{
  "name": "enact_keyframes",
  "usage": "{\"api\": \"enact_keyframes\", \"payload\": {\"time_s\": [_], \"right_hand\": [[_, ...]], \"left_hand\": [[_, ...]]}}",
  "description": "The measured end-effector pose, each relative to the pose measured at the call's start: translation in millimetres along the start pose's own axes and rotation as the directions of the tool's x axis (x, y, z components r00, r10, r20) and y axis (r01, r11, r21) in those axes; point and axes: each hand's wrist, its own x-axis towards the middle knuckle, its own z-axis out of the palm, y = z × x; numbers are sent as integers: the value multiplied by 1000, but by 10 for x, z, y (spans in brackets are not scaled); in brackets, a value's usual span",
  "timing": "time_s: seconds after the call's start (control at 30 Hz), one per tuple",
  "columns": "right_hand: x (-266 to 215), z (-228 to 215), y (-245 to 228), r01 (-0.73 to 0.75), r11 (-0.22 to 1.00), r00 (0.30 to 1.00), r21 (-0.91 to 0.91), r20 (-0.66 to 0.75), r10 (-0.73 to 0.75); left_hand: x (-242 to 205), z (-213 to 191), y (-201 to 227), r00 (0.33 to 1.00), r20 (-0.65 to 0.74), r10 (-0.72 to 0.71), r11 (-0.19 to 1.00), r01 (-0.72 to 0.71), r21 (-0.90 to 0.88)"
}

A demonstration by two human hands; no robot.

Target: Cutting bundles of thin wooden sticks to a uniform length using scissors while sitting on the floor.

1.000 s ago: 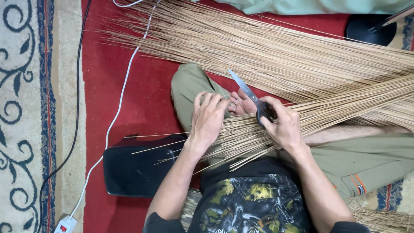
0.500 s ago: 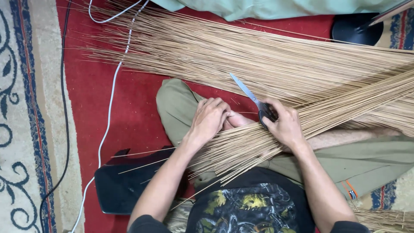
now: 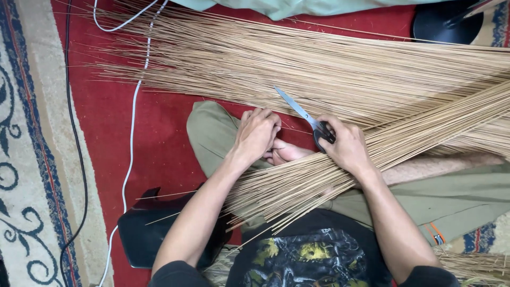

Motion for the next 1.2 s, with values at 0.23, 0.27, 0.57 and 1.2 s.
{"api": "enact_keyframes", "payload": {"time_s": [0.23, 0.27, 0.57, 1.2], "right_hand": [[77, 30, 164, -73, 994, 995, -77, 63, 78], [81, 22, 148, -77, 994, 995, -77, 65, 82], [42, 1, 93, -102, 987, 994, -120, 26, 106], [-149, 3, -50, -62, 998, 997, -2, -51, 62]], "left_hand": [[62, 144, 18, 995, 71, -77, 995, 81, -58], [61, 134, 23, 994, 74, -76, 995, 81, -60], [42, 90, 40, 991, 64, -117, 993, 118, -16], [-209, -93, 182, 989, -3, -148, 987, 147, -57]]}}
